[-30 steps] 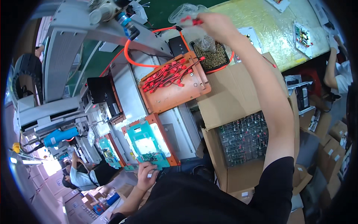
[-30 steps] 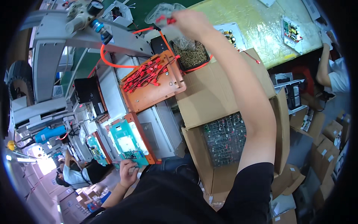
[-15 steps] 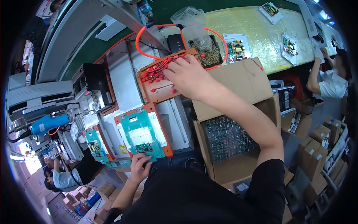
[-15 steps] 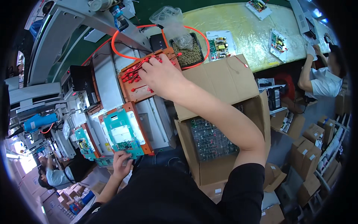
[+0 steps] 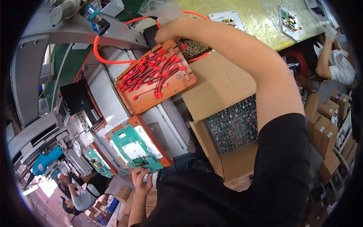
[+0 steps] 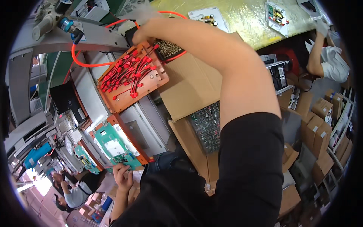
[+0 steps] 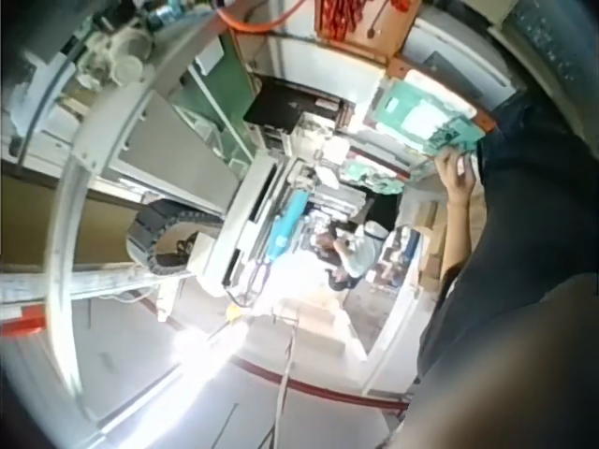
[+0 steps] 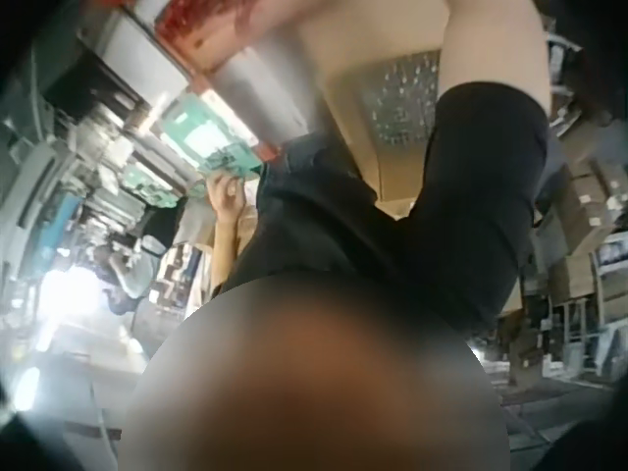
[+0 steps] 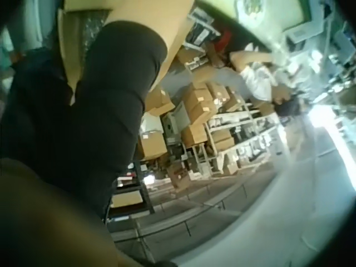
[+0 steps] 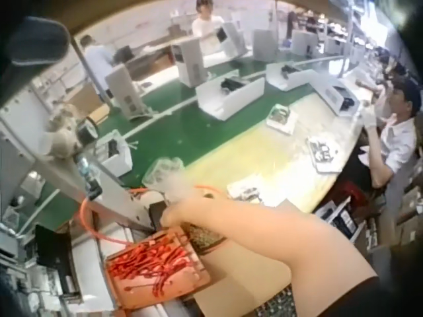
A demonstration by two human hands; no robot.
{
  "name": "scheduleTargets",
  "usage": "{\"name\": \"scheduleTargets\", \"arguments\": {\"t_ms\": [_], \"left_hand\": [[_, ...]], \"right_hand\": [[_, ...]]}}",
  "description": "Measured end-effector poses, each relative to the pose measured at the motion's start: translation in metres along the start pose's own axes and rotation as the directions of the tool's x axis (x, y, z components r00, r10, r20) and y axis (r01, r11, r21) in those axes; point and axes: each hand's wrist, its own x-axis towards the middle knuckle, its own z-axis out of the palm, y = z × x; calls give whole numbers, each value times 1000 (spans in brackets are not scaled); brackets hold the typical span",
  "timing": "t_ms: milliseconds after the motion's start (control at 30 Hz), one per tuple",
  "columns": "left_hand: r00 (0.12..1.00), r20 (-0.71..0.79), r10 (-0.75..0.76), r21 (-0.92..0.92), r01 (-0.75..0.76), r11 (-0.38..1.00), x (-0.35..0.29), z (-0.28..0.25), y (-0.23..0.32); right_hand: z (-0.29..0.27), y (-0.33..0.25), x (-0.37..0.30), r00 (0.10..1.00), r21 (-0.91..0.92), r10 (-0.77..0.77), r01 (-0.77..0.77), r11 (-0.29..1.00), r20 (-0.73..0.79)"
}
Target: Assembling and testing circuit boards at a factory workstation.
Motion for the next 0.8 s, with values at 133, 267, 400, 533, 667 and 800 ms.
{"name": "scheduleTargets", "arguments": {"t_ms": [133, 267, 400, 533, 667, 800], "left_hand": [[999, 32, 13, -22, -12, 1000, 6, -2, 9], [1000, 11, 14, -36, -14, 999, 3, 4, 7], [1000, 23, 9, -40, -8, 999, 2, 10, 9], [999, 38, 11, -73, -8, 997, 5, 9, 7], [1000, 0, 2, 13, -2, 1000, -3, -11, 1], [1000, 23, -14, 30, 13, 999, -5, -34, -10]], "right_hand": [[21, 17, -11, 979, -245, -155, 184, 952, 132], [31, 13, -4, 981, -76, -74, 89, 993, 180], [26, 9, -19, 975, -56, -140, 152, 987, 173], [37, 29, -29, 974, -167, -157, 183, 969, 162], [54, 28, -6, 946, -391, -260, 318, 864, 196], [15, -18, -38, 963, -371, -269, 245, 896, -13]]}}
